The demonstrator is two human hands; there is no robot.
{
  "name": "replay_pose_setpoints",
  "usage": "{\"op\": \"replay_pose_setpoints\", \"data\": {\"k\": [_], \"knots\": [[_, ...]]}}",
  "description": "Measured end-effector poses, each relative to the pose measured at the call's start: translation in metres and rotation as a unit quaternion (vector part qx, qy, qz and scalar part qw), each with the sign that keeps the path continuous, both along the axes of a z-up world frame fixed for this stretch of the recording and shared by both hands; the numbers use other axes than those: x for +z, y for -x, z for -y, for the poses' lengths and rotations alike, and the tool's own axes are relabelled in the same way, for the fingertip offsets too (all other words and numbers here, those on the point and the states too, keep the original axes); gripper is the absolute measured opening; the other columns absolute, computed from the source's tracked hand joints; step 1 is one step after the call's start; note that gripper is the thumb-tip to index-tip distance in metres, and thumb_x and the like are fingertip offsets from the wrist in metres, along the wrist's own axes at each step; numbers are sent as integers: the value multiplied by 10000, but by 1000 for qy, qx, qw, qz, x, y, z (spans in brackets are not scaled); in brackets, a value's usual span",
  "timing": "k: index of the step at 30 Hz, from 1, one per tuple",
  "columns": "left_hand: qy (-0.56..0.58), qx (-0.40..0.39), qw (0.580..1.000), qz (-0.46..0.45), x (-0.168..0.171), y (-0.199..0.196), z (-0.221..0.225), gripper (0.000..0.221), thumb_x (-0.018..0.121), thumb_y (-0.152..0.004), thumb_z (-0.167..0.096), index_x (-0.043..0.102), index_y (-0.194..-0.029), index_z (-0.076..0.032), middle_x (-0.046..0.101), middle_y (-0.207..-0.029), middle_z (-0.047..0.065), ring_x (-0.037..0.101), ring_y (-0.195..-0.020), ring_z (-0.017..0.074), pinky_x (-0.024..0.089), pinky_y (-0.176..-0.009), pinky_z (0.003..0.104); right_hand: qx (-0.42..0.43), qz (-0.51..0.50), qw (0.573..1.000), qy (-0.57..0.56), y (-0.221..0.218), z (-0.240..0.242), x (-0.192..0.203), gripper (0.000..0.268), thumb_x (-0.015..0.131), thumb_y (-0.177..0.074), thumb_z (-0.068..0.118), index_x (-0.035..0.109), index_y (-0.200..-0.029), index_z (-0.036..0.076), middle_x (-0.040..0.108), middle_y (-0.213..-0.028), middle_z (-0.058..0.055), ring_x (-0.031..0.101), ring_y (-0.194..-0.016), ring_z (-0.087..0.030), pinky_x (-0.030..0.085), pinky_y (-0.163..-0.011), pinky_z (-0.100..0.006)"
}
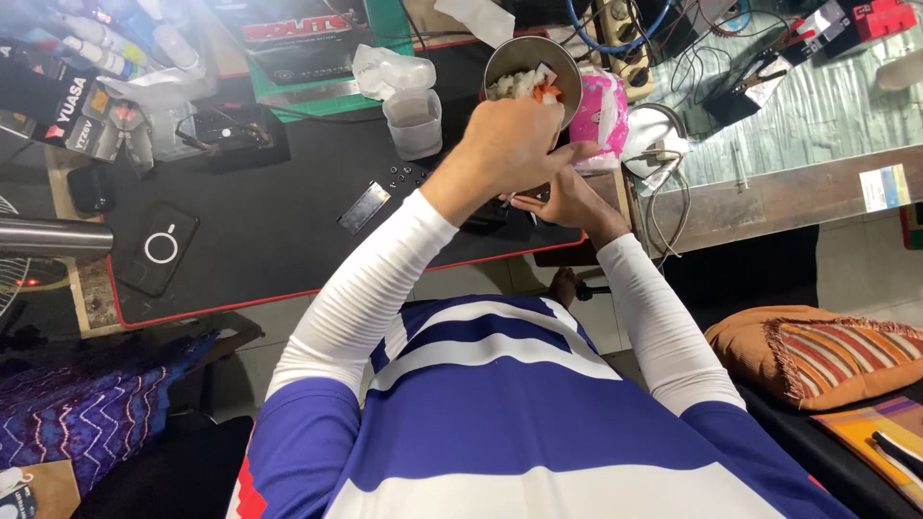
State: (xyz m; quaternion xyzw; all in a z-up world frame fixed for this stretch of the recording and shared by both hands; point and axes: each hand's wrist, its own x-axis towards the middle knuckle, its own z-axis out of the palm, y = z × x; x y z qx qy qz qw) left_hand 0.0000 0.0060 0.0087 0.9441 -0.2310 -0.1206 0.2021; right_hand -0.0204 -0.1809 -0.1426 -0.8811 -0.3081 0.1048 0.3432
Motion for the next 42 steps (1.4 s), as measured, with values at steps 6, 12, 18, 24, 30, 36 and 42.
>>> {"op": "replay_pose_setpoints", "data": {"k": [6,12,18,24,30,36,42], "knots": [[355,148,918,-98,-21,30,-33,407,357,-1019,-456,689,-1008,-221,720,-732,24,709,-729,289,586,-707,433,0,-201,959,-198,13,-20,40,206,763,-947,55,748,-1149,22,763,-955,-200,771,-894,-293,604,-783,-423],[496,295,805,-138,-118,55,-45,550,258,-1107,-430,680,-1157,-80,730,-768,74,608,-643,125,540,-621,259,-19,-251,952,-176,18,-16,21,512,745,-922,3,628,-1417,61,742,-1158,-193,750,-1003,-311,602,-893,-444],[504,364,762,-180,-139,72,-65,523,309,-1097,-443,708,-1066,-105,722,-714,52,609,-591,87,543,-554,205,3,-153,978,-143,19,-17,13,185,692,-960,-58,762,-1117,9,769,-991,-225,759,-952,-371,614,-778,-456],[518,326,778,-142,-124,77,-57,297,541,-1050,-362,723,-1080,-128,733,-751,83,615,-647,103,564,-581,229,-1,32,987,-160,23,-25,52,146,728,-968,6,799,-1061,94,737,-1133,-107,722,-1041,-318,590,-865,-411],[553,134,802,-184,-63,86,-34,860,933,-782,-385,518,-1506,-174,642,-1350,185,644,-1114,244,618,-911,350,-13,279,942,-188,17,-25,54,197,586,-1056,45,781,-1084,49,682,-1132,-108,688,-989,-315,587,-813,-408],[549,111,814,-156,-75,78,-25,1038,992,-676,-414,485,-1551,-180,602,-1372,160,631,-1178,237,569,-1029,426,-1,378,908,-182,8,-21,40,239,546,-1045,20,783,-1067,14,667,-1084,-145,667,-891,-310,584,-783,-388],[572,65,811,-99,-89,69,-21,1165,1035,-609,-467,470,-1584,-170,590,-1420,167,597,-1269,266,524,-1084,438,1,402,895,-192,4,-19,44,247,524,-1008,-42,763,-1067,-31,685,-1098,-199,659,-896,-354,578,-785,-430]]}}
